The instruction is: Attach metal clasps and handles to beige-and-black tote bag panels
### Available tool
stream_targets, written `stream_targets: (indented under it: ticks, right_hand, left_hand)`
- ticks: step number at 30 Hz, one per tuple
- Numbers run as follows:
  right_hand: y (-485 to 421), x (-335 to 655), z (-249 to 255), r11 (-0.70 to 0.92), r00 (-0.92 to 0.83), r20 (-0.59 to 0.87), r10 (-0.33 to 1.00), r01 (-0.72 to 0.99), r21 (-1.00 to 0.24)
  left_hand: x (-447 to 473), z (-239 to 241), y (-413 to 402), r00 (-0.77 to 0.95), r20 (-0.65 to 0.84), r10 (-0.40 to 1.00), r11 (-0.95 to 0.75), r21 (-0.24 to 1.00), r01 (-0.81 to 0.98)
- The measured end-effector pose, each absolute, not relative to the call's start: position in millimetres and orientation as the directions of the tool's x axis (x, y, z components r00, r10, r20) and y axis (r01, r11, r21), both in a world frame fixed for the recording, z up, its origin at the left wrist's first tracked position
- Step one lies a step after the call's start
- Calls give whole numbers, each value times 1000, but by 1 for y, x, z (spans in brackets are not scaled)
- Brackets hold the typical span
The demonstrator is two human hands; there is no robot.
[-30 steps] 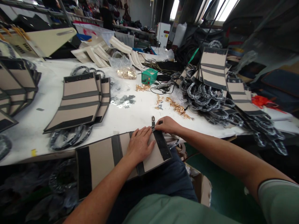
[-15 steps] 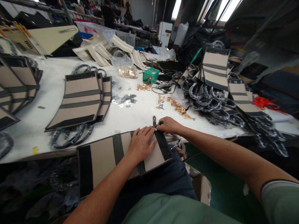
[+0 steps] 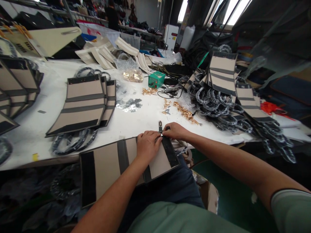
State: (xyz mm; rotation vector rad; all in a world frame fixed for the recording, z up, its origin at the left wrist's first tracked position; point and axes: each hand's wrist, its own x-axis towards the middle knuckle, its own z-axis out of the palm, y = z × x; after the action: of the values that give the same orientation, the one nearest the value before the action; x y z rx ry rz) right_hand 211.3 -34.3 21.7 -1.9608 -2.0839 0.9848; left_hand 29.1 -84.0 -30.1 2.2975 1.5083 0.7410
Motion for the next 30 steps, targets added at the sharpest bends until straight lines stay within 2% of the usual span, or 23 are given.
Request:
stream_targets:
  ticks: [6, 10, 21, 30]
  right_hand:
    - [-36, 217, 20, -188, -141, -426, 894, 743, -642]
    - [-34, 223, 15, -219, -140, -422, 896, 687, -693]
    - [-32, 222, 19, -201, -153, -442, 884, 729, -655]
    - [-31, 228, 12, -199, -175, -428, 887, 691, -695]
  left_hand:
    - [35, -29, -80, 264, 276, 924, -374, 513, 773]
    - [35, -30, -80, 275, 277, 921, -384, 510, 770]
    - [37, -31, -77, 261, 278, 924, -373, 518, 770]
    - [38, -32, -78, 258, 280, 925, -370, 506, 779]
